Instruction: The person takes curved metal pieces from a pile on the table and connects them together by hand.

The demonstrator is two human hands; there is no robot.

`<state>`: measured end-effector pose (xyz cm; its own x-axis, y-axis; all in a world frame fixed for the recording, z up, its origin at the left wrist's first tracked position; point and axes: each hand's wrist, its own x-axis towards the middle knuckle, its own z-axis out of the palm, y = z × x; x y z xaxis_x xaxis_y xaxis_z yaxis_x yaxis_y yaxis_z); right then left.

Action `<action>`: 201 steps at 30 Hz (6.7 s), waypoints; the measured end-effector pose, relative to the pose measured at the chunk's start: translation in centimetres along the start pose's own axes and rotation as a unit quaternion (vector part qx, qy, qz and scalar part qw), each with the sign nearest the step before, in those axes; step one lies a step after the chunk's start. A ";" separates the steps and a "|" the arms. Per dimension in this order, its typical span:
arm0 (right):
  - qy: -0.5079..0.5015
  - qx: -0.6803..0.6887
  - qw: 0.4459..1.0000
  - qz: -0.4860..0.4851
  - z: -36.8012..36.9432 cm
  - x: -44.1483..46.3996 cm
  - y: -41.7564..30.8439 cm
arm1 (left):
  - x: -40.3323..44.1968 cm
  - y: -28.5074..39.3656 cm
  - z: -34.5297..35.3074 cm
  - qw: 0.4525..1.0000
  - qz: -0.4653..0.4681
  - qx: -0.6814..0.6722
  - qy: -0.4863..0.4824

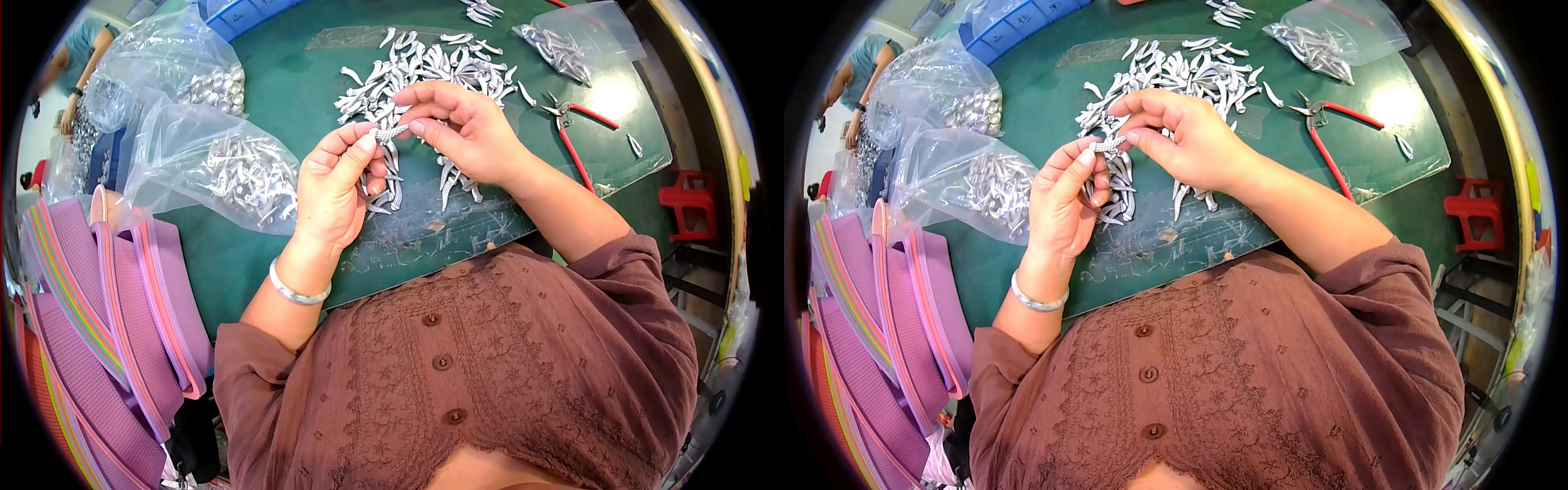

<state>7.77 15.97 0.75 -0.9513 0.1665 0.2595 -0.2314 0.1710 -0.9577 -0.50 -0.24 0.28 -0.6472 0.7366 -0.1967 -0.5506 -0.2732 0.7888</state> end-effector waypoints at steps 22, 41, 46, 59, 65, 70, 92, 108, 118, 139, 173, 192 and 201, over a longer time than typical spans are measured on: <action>0.022 -0.345 0.913 -0.218 0.1 0.6 0.4 | 0.7 0.8 -0.8 0.992 0.022 -0.121 -0.006; -0.067 -0.283 0.954 -0.071 1.1 0.2 0.6 | 0.5 0.7 -0.6 0.999 -0.021 -0.031 0.040; -0.028 -0.107 0.992 -0.060 1.2 0.2 1.3 | 0.2 0.5 -0.2 0.999 -0.033 0.016 0.019; -0.037 -0.078 0.995 -0.057 0.9 0.1 0.5 | -0.2 0.1 0.6 0.992 -0.013 0.128 -0.002; 0.002 -0.160 0.984 -0.083 -0.3 0.3 0.0 | -0.2 0.1 0.4 0.993 -0.009 0.117 0.022; 0.175 -0.269 0.928 -0.187 -6.5 1.1 -4.8 | 0.0 0.5 0.0 0.994 -0.032 0.101 0.003; 0.240 -0.431 0.854 -0.164 -14.5 -0.3 -6.5 | 0.6 0.6 -0.8 0.999 -0.030 0.010 -0.003; -0.192 -0.536 0.800 -0.190 -2.1 4.2 0.4 | 0.4 1.0 -0.7 0.999 -0.047 0.024 0.003; -0.224 -0.439 0.847 -0.198 -2.4 4.5 1.2 | 0.5 0.9 -0.8 0.999 -0.048 0.017 0.005; -0.063 -0.301 0.916 -0.257 0.0 1.5 -1.7 | -0.3 0.2 0.2 0.998 -0.037 0.049 -0.025; 0.383 -0.280 0.876 -0.087 -23.3 -2.2 -5.9 | 0.2 0.5 -0.1 0.995 -0.080 -0.020 -0.055; 0.056 -0.500 0.847 -0.170 -9.1 -0.3 -3.5 | 0.5 0.9 -0.6 0.996 -0.076 -0.028 -0.030; -0.095 -0.552 0.815 -0.149 -2.9 0.3 -0.3 | 0.4 1.0 -0.5 0.997 -0.073 -0.012 -0.024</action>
<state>8.19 18.79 1.48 -0.9251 -0.1770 0.3359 -0.2325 0.9635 -0.1327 -1.54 -0.54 0.69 -0.5328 0.7987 -0.2797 -0.6502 -0.1749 0.7394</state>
